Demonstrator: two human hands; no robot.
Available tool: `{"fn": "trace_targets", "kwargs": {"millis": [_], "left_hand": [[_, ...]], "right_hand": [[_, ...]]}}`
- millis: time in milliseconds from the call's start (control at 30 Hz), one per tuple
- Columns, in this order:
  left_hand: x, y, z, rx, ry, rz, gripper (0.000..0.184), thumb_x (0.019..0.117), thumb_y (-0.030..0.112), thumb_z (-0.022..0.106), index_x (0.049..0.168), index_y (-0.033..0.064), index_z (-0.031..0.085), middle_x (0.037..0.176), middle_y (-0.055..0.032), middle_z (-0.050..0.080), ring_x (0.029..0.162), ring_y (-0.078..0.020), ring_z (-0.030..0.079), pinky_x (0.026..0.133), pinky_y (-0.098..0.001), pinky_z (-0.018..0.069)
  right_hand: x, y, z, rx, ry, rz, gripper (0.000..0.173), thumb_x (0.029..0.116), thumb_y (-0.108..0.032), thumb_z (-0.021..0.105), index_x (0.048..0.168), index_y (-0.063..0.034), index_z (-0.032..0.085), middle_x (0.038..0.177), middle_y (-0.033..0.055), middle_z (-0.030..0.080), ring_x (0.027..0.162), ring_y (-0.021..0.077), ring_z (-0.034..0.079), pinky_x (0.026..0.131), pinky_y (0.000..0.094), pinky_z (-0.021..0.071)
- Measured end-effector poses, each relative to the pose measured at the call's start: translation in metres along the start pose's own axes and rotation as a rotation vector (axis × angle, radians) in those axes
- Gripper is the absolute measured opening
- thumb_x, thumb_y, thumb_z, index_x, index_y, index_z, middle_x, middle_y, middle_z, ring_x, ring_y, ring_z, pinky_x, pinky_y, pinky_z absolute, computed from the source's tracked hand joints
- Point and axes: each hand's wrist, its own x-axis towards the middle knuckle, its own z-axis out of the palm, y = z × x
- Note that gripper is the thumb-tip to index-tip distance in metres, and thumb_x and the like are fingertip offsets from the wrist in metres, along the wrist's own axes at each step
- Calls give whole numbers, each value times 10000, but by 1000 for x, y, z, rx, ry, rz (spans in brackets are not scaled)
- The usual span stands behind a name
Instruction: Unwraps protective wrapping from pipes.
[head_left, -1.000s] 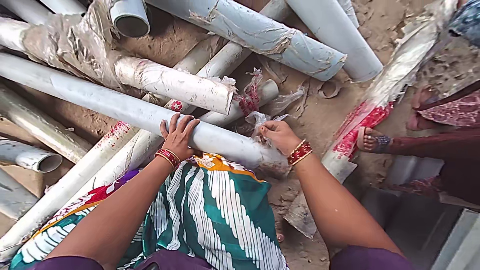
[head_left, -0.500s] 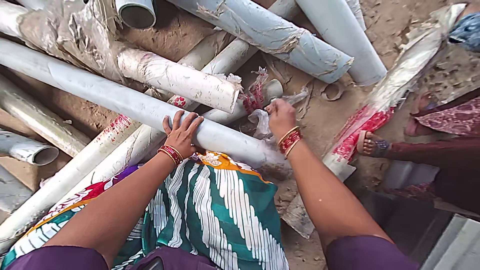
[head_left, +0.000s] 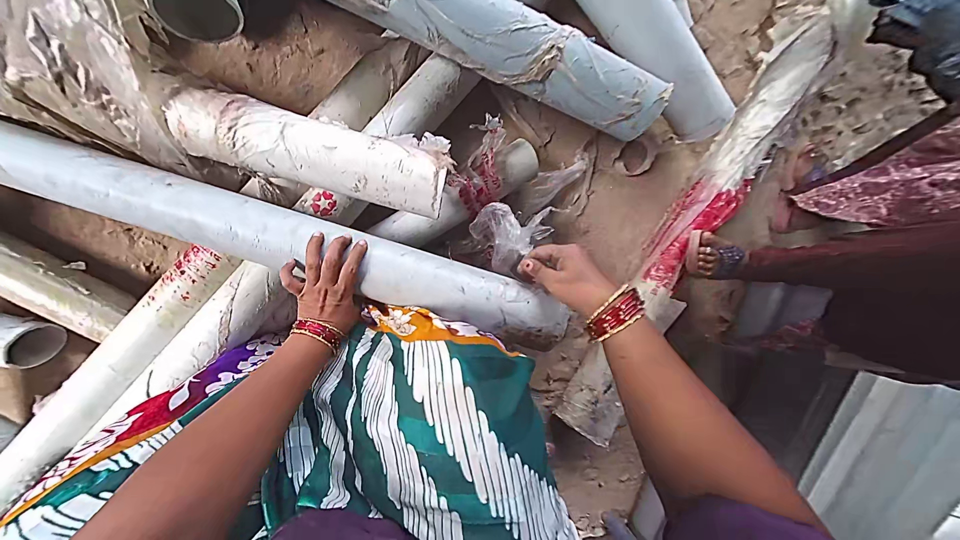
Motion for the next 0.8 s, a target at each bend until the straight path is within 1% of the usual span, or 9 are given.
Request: {"fn": "trace_targets", "kwargs": {"millis": [133,233,333,400,467,533,667,733,800], "left_hand": [[0,0,0,19,18,6,734,734,111,733,1446,156,558,1454,-214,568,1407,-542,409,960,-785,308],[2,2,-2,11,2,-2,749,721,93,749,1444,148,562,1453,-222,565,1409,-542,408,965,-788,304],[8,4,-8,11,-73,-21,780,737,85,775,1476,149,535,1485,-212,542,1439,-532,378,995,-802,279],[10,6,-11,11,-106,-31,805,724,75,796,1480,146,529,1499,-210,530,1449,-523,370,1008,-799,271],[6,5,-10,13,-71,-28,783,711,73,810,1450,135,561,1473,-223,551,1428,-541,388,988,-806,283],[6,2,-9,11,-53,-27,787,700,59,806,1445,139,566,1468,-228,551,1428,-548,381,987,-811,273],[18,5,-13,-34,-125,-52,870,638,40,834,1456,140,554,1498,-221,524,1454,-538,346,1006,-824,240],[20,4,-14,-26,-142,-50,887,627,32,839,1460,136,550,1502,-220,520,1455,-538,344,1005,-824,238],[18,4,-13,3,-138,-41,879,646,50,841,1467,134,540,1506,-223,515,1454,-536,349,1005,-820,251]], "right_hand": [[-5,-6,29,-56,89,-309,114,920,-41,711,962,46,771,942,206,720,904,325,703,850,497,559],[-3,-13,35,-105,120,-338,69,911,34,678,911,90,718,930,241,701,894,366,700,839,507,561],[4,-20,38,-259,158,-217,109,945,32,625,940,121,687,986,286,681,969,434,690,871,552,553],[14,-17,22,-331,181,-3,179,991,-5,580,1052,142,663,1122,323,656,1107,468,652,970,583,512],[19,-5,-4,-242,185,149,234,1026,-45,562,1134,138,659,1213,335,638,1173,474,622,1018,610,465],[8,8,-16,-123,155,35,194,1016,-64,613,1071,104,693,1142,292,679,1081,409,660,968,564,492],[-25,26,13,9,170,-442,200,878,-77,733,1052,12,778,1060,189,721,1022,305,682,938,444,540],[-28,25,30,22,286,-518,124,854,-57,747,949,7,794,1018,199,741,1032,333,690,957,443,528],[-23,20,39,-20,370,-552,62,858,-10,714,841,19,765,939,195,745,964,331,715,903,429,560]]}}
